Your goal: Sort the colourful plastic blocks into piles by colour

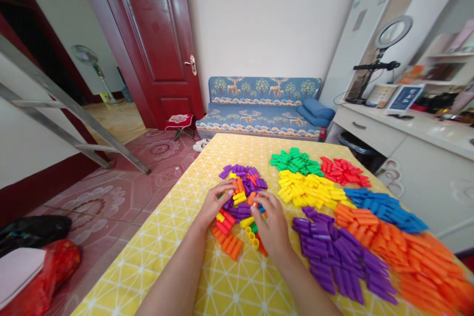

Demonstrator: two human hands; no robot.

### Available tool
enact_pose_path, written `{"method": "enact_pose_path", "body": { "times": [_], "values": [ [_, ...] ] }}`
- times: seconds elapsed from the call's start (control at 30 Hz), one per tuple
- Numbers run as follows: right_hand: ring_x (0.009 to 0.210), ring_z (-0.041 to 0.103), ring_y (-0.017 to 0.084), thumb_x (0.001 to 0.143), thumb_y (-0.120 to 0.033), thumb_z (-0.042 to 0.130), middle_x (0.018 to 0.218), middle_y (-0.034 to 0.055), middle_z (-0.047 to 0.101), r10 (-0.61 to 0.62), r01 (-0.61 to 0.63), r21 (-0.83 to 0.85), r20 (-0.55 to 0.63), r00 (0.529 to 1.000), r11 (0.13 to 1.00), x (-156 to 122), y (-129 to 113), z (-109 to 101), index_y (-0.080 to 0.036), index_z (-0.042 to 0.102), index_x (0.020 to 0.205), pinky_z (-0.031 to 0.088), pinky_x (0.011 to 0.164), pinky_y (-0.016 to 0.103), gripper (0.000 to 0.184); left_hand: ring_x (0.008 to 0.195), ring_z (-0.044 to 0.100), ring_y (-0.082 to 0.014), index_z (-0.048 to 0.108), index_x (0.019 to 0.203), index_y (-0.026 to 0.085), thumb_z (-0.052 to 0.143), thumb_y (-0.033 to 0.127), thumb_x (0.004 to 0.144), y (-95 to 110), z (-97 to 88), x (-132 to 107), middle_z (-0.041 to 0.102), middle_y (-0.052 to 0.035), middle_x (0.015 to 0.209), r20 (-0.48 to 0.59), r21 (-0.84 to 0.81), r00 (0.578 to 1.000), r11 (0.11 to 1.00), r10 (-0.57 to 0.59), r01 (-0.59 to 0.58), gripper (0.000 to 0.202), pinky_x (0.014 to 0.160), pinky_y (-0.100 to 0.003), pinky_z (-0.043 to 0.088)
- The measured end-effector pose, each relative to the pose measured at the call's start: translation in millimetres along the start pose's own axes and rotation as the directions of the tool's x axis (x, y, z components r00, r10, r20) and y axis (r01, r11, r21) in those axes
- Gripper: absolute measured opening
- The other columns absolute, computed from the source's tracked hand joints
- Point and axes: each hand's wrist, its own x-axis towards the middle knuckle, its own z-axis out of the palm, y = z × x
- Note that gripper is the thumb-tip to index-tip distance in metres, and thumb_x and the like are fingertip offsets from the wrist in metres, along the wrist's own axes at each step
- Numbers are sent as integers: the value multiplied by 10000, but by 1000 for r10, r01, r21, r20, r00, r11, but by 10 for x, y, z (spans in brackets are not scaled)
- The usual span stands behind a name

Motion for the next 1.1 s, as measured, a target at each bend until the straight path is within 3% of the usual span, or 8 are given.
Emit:
{"method": "enact_pose_path", "body": {
  "times": [0.13, 0.23, 0.3, 0.5, 0.77, 0.93, 1.1],
  "values": [
    [859, 610, 190, 867, -206, 546, 881, 25, 626, 185, -147, -219, 164, 969, 964, -44, 130, -311, -224, 643, 833, 445, 752, 296, 104, 1207, 561, -277, 775, 934, 212, 677, 430, 793, -40, 18, 16, 664, -112, 1222, -19, 41, 1000, 999, 16, -15, 277, 1102, -443, 347],
    [787, 626, 192, 839, -250, 609, 882, 23, 628, 330, -220, -408, 221, 918, 886, -135, 122, -380, -226, 633, 861, 398, 642, 277, 41, 1187, 574, -269, 774, 919, 212, 688, 420, 784, -66, 29, 23, 669, -111, 1205, -30, 52, 999, 998, 32, -30, 262, 1088, -434, 362],
    [784, 639, 199, 824, -289, 643, 942, 34, 637, 356, -228, -451, 221, 908, 863, -192, 91, -346, -236, 631, 966, 376, 611, 272, 152, 1174, 581, -262, 773, 917, 211, 692, 410, 781, -70, 37, 24, 673, -110, 1192, -39, 58, 998, 998, 42, -39, 254, 1081, -431, 372],
    [863, 657, 218, 796, -298, 683, 1088, 44, 655, 252, -137, -367, 286, 925, 920, -284, -30, -170, -308, 596, 1226, 404, 654, 284, 438, 1182, 577, -260, 772, 911, 219, 692, 403, 783, -55, 49, 24, 673, -107, 1189, -45, 81, 998, 996, 53, -49, 238, 1087, -439, 370],
    [846, 643, 202, 752, -289, 710, 1000, 13, 626, 241, -165, -235, 345, 907, 958, -344, -83, -73, -344, 671, 1113, 428, 685, 282, 367, 1153, 588, -267, 773, 913, 214, 683, 423, 784, -52, 45, 25, 668, -108, 1181, -43, 95, 997, 994, 63, -59, 262, 1074, -438, 389],
    [846, 633, 181, 675, -87, 640, 989, 12, 604, 264, -211, -190, 319, 910, 959, -343, -25, -77, -324, 678, 1104, 441, 715, 269, 492, 1173, 578, -268, 770, 943, 211, 678, 414, 793, -75, 35, 28, 659, -111, 1200, -32, 103, 998, 993, 58, -55, 269, 1074, -434, 388],
    [769, 606, 166, 692, -110, 627, 893, 17, 586, 266, -253, -82, 248, 932, 964, -336, -7, -47, -238, 694, 823, 441, 667, 256, 196, 1189, 571, -272, 771, 924, 215, 688, 407, 784, -58, 43, 21, 662, -106, 1206, -39, 102, 998, 994, 53, -49, 251, 1085, -438, 377]
  ]
}}
